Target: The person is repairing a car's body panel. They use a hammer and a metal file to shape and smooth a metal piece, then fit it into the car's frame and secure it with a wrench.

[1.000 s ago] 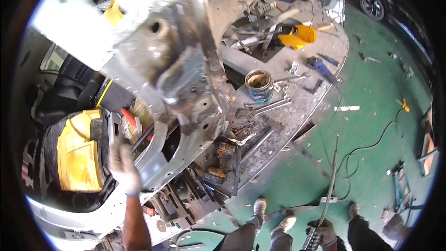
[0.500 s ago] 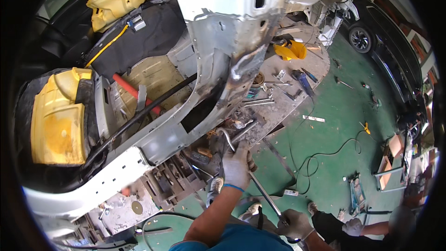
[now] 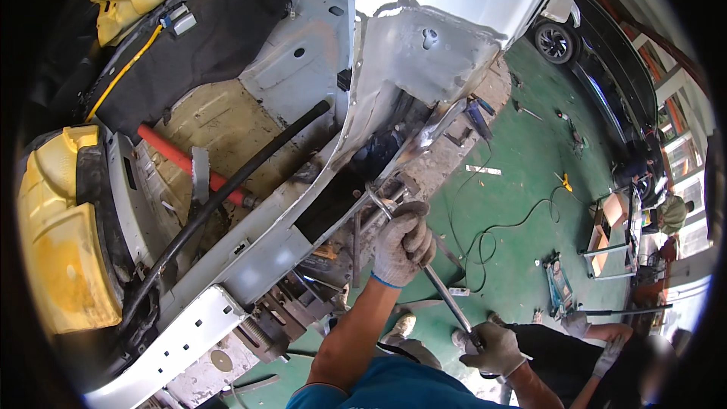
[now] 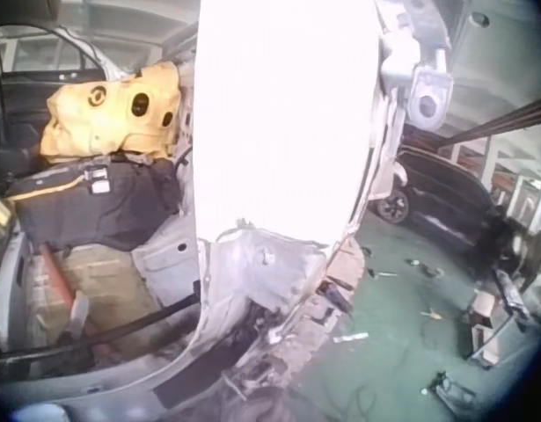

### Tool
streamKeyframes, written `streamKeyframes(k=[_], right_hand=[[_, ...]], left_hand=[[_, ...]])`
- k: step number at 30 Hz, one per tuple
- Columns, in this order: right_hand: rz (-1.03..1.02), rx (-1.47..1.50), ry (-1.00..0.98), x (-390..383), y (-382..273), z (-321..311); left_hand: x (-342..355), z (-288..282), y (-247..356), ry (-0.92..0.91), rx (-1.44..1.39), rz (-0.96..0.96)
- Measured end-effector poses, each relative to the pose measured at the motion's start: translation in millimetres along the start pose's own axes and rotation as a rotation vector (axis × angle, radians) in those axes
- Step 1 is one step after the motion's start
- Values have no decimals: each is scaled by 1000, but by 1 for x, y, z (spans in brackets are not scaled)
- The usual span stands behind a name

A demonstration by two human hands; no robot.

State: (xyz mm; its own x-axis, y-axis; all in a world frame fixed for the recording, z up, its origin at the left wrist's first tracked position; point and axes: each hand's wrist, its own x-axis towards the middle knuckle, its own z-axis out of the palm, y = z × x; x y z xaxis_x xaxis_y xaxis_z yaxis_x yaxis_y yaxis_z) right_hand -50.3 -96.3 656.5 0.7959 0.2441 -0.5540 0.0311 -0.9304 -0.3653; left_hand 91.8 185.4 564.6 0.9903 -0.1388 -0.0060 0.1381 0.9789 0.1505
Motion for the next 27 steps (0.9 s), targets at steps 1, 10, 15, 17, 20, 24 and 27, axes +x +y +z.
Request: streamKeyframes(k=[1, 10, 15, 17, 20, 24, 27], right_hand=[[2, 7, 11, 0, 1, -3], [-44, -119, -60, 26, 25, -12], [-5, 85, -198, 74, -23, -40], [-194, 111, -165, 102, -39, -49], [-155, 49, -118, 106, -33, -41], [-64, 31, -123, 48, 25, -18], [-9, 179, -77, 26, 60, -1]], left_hand=[[0, 3, 0, -7, -22, 4], [13, 42, 12, 578, 285, 125], [12, 45, 7, 590, 262, 133], [15, 44, 5, 597, 258, 142], [16, 41, 1, 619, 269, 168], [17, 32, -1, 596, 277, 192], [11, 29, -5, 583, 274, 208]])
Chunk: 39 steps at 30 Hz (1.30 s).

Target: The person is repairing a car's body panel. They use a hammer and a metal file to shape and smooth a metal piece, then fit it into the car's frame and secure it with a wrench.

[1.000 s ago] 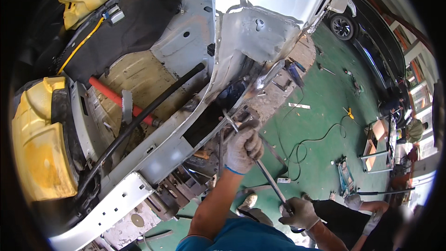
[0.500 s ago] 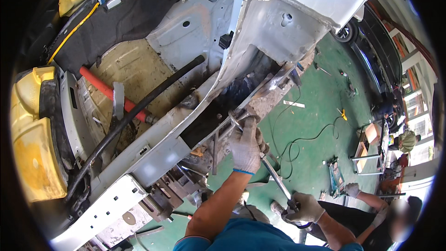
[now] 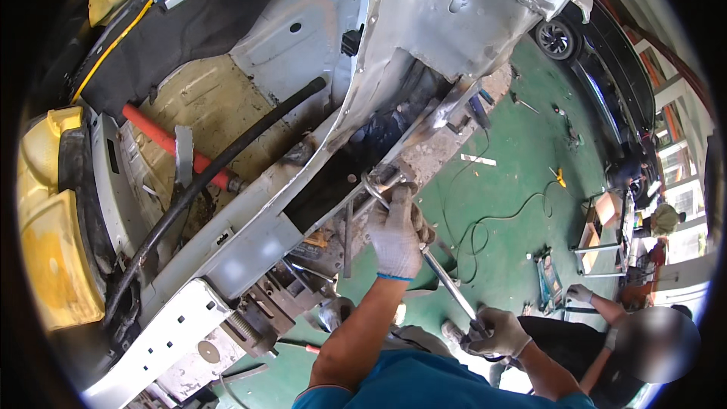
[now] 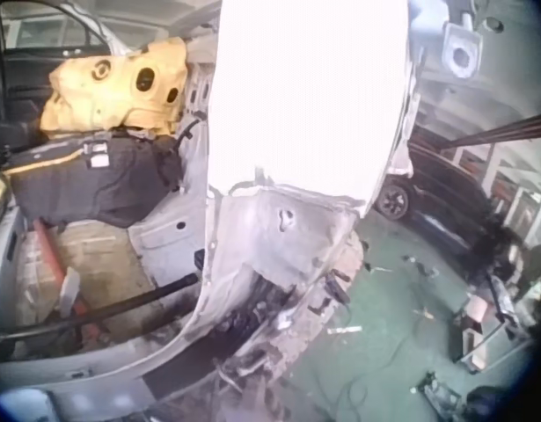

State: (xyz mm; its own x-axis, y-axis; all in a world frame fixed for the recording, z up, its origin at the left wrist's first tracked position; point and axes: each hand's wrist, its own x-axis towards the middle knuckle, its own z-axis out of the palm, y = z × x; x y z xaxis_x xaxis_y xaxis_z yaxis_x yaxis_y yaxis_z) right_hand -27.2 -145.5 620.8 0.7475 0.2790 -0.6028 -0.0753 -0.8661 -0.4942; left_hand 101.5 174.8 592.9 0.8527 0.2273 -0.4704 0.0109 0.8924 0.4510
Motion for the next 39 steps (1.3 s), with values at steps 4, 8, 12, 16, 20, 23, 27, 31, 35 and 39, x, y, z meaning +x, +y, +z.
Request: streamKeyframes(k=[4, 8, 12, 16, 20, 23, 27, 31, 35, 39], right_hand=[[19, -54, -33, -2, 8, 8], [-40, -125, -23, -3, -7, 7], [-53, -91, 68, -7, -12, -1], [-54, -103, 136, -17, -14, -14], [-50, -186, 112, -13, -40, -32], [7, -168, 38, 8, -75, -47], [-169, -211, 49, 50, -106, -66], [-46, -297, 63, 34, -85, -64], [139, -212, 26, -12, -39, -50], [124, -230, 42, -11, -16, -47]], left_hand=[[-6, -3, 4, -16, -53, -32], [-8, 8, 14, -58, -13, -24], [1, 30, 16, -124, -39, -17], [-1, 36, 11, -168, -47, -14], [-2, 34, 9, -126, -74, 3], [-2, 36, 7, -126, -99, 16], [-2, 39, 2, -105, -98, 17], [0, 38, -1, -132, -122, 18], [0, 35, 0, -99, -93, -42], [0, 33, 0, -161, -115, -32]])
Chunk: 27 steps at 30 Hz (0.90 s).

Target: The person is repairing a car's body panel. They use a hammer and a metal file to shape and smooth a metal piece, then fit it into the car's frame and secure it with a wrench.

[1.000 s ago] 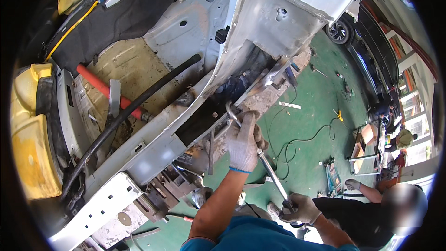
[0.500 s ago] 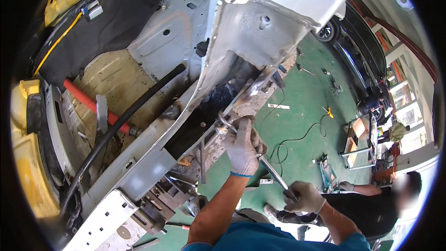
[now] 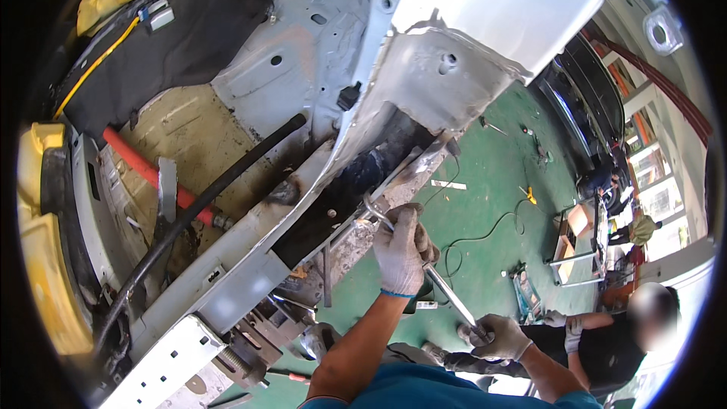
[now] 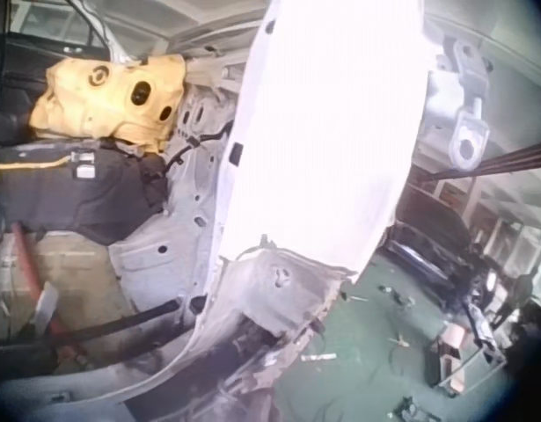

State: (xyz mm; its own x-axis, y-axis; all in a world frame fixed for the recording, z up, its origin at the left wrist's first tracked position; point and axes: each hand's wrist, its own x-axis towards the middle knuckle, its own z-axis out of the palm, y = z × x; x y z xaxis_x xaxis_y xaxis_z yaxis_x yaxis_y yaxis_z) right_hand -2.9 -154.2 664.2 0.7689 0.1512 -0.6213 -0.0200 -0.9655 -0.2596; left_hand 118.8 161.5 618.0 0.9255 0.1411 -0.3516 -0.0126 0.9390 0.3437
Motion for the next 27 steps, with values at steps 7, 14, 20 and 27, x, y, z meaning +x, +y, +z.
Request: streamKeyframes(k=[7, 14, 20, 27], right_hand=[[-61, -38, 37, 0, -12, -4], [-147, -73, 125, -12, -13, -6], [-66, -59, -16, 10, -68, -34], [-230, -4, 43, 64, -119, -70]], left_hand=[[2, 10, 4, -113, -35, -4], [2, 18, 4, -137, -38, -1], [-1, 20, 6, -105, -27, -10], [-3, 28, 3, -100, -51, 4]])
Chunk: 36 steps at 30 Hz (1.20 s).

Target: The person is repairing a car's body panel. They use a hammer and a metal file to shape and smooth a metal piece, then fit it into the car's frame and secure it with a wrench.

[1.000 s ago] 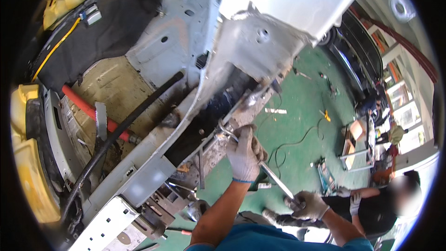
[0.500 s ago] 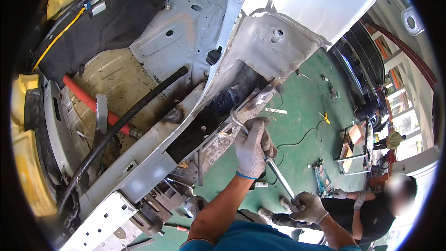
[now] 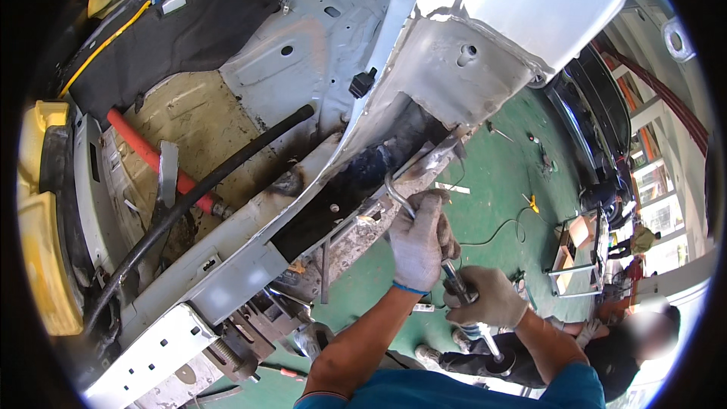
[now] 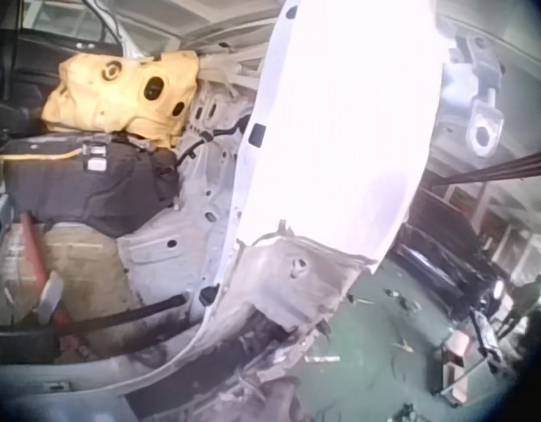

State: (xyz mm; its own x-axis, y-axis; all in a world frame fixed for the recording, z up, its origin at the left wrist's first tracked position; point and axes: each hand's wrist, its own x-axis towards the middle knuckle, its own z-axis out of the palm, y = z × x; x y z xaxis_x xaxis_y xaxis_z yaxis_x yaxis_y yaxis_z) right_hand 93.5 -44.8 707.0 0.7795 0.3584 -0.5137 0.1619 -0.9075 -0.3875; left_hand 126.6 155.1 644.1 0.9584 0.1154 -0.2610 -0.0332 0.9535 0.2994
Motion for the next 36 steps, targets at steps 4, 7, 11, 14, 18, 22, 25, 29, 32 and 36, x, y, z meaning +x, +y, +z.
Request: streamKeyframes(k=[4, 7, 11, 14, 18, 22, 25, 29, 32, 36], right_hand=[[380, -120, -133, -72, 45, 25], [252, 33, 25, -104, 79, 43], [272, -43, 21, -101, 93, 44], [248, -50, 19, -96, 82, 43], [169, -40, 15, -109, 69, 40], [147, 36, 6, -135, 67, 39], [120, 95, 33, -147, 59, 39], [167, 103, -40, -124, 29, 23], [177, 178, -53, -89, 2, -2], [98, 145, 4, -68, -3, -10]], left_hand=[[3, -2, -5, -24, -40, 32], [-1, -7, -6, 19, -4, -27], [2, -6, -4, 16, -32, -49], [-2, -3, 3, 14, -22, -51], [-6, 10, 15, -10, 18, -44], [-5, 25, 16, -24, 32, -83], [-8, 29, 17, -12, -15, -96], [-9, 31, 19, -32, 0, -74], [-10, 33, 20, -16, -11, -106], [-11, 32, 16, -20, -31, -99]])
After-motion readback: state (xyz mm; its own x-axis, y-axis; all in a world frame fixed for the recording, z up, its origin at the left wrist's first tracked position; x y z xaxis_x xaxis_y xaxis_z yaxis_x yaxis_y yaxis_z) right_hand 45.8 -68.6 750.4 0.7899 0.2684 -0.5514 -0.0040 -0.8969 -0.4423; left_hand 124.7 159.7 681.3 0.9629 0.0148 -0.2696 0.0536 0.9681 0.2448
